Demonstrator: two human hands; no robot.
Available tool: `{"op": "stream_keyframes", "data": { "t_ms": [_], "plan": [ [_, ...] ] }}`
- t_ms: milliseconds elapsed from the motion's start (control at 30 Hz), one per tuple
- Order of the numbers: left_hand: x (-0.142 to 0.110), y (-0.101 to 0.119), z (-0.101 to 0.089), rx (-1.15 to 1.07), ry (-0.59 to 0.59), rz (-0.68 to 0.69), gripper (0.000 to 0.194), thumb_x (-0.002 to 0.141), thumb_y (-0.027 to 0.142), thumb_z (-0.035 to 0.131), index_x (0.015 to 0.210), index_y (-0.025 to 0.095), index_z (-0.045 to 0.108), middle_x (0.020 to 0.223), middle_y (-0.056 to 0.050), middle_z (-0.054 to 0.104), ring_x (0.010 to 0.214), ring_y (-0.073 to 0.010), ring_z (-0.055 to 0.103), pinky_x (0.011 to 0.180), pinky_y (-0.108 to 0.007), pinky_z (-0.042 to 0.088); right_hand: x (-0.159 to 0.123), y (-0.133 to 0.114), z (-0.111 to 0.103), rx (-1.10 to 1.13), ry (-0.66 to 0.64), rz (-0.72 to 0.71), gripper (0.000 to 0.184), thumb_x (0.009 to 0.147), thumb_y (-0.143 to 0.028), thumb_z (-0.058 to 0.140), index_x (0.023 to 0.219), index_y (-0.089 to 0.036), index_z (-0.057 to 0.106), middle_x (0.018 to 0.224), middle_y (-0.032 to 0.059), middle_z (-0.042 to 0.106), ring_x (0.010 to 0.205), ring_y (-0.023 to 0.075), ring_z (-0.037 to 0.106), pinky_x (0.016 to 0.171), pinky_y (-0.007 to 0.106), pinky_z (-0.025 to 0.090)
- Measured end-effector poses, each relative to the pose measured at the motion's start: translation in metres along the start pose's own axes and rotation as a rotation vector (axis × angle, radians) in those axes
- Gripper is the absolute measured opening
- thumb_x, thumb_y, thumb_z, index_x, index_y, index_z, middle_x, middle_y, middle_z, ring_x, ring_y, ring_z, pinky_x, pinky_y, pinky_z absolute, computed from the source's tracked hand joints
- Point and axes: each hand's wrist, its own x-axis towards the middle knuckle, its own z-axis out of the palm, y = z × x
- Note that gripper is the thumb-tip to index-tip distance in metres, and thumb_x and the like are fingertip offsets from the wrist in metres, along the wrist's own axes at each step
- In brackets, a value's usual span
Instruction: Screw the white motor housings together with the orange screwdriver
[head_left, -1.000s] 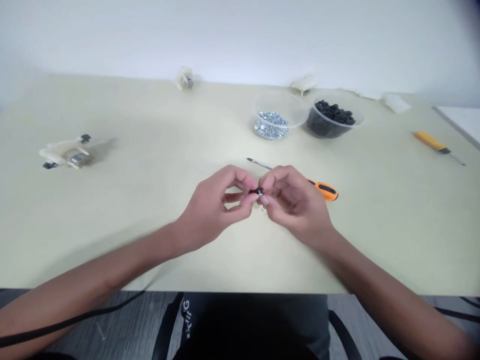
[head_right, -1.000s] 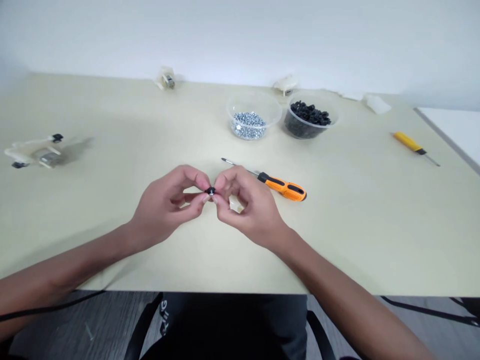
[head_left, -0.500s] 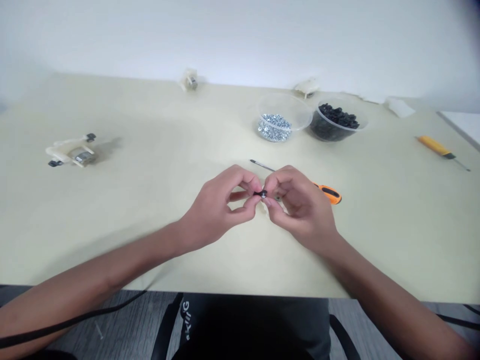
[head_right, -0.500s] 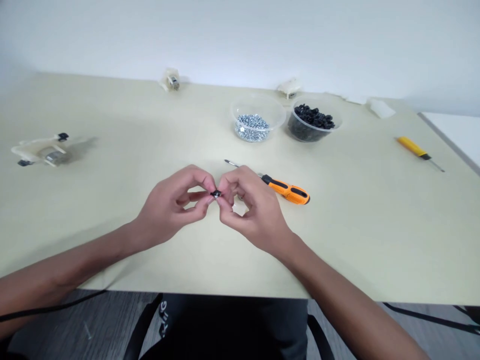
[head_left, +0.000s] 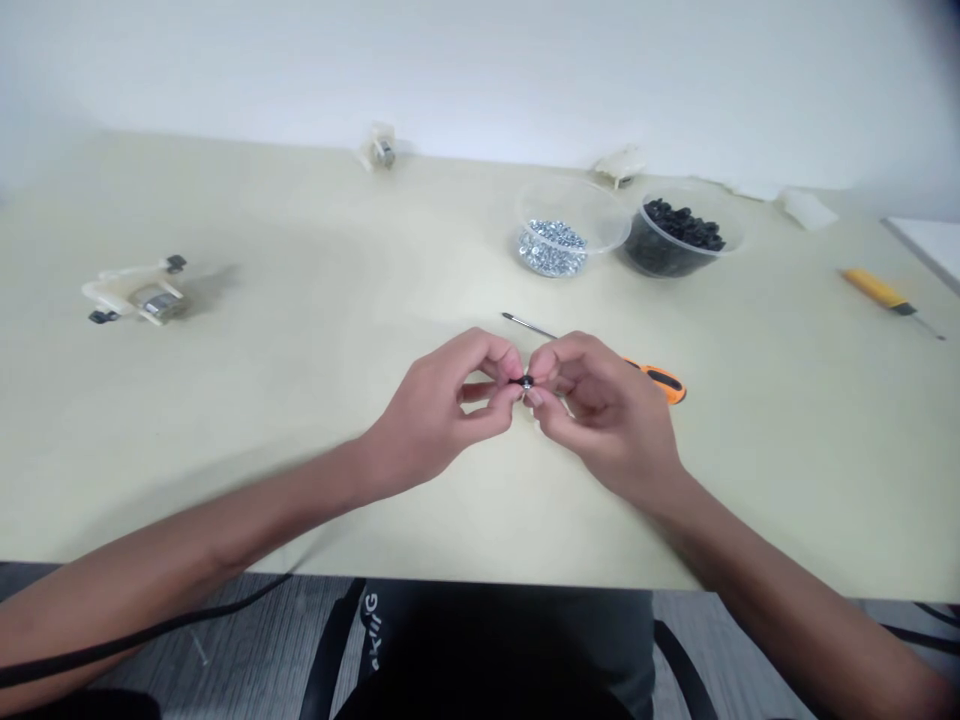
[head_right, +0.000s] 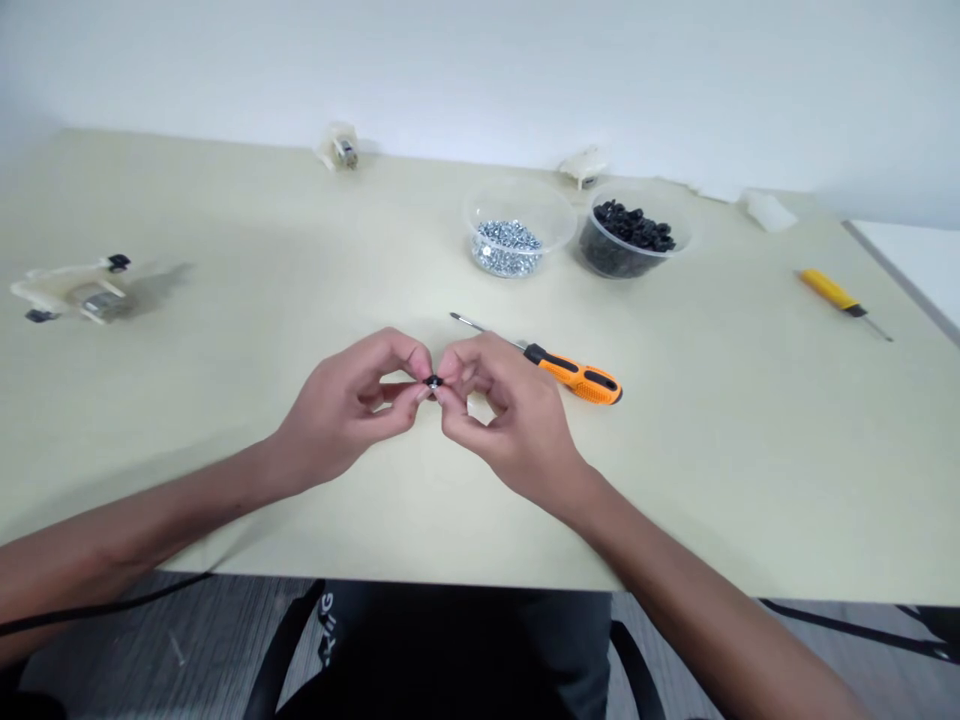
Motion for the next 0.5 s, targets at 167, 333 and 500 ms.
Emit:
{"op": "stream_keyframes", "data": {
  "t_ms": [167, 333, 500],
  "plan": [
    [-0.0009, -0.0009, 0.0010, -0.047, 0.001, -0.017, 0.010, 0.083, 0.015, 0.058, 0.091, 0.020, 0.054, 0.094, -0.002, 0.064, 0.088, -0.0122, 0.062, 0.058, -0.017, 0.051, -0.0002, -0.0013, -0.0012, -0.010, -0.003, -0.009, 0.016, 0.084, -0.011, 0.059, 0.094, -0.022, 0.055, 0.085, 0.0008, 0.056, 0.073, 0.0114, 0.058, 0.057, 0.026, 0.045],
    [-0.0009, -0.0011, 0.0017, -0.063, 0.002, -0.011, 0.011, 0.083, 0.015, 0.058, 0.091, 0.020, 0.053, 0.094, -0.002, 0.064, 0.090, -0.0131, 0.063, 0.061, -0.019, 0.053, 0.0006, -0.0021, -0.0022, -0.035, -0.021, -0.017, 0.017, 0.084, -0.010, 0.059, 0.095, -0.022, 0.054, 0.086, 0.0010, 0.057, 0.071, 0.0109, 0.058, 0.056, 0.025, 0.044],
    [-0.0015, -0.0008, 0.0019, -0.069, 0.004, -0.028, 0.011, 0.082, 0.014, 0.058, 0.089, 0.020, 0.053, 0.093, -0.002, 0.064, 0.089, -0.0124, 0.063, 0.062, -0.019, 0.054, 0.0003, -0.0026, -0.0021, -0.049, -0.032, -0.012, 0.018, 0.084, -0.008, 0.058, 0.095, -0.023, 0.055, 0.087, 0.0008, 0.057, 0.072, 0.0107, 0.057, 0.056, 0.025, 0.042]
  ]
}}
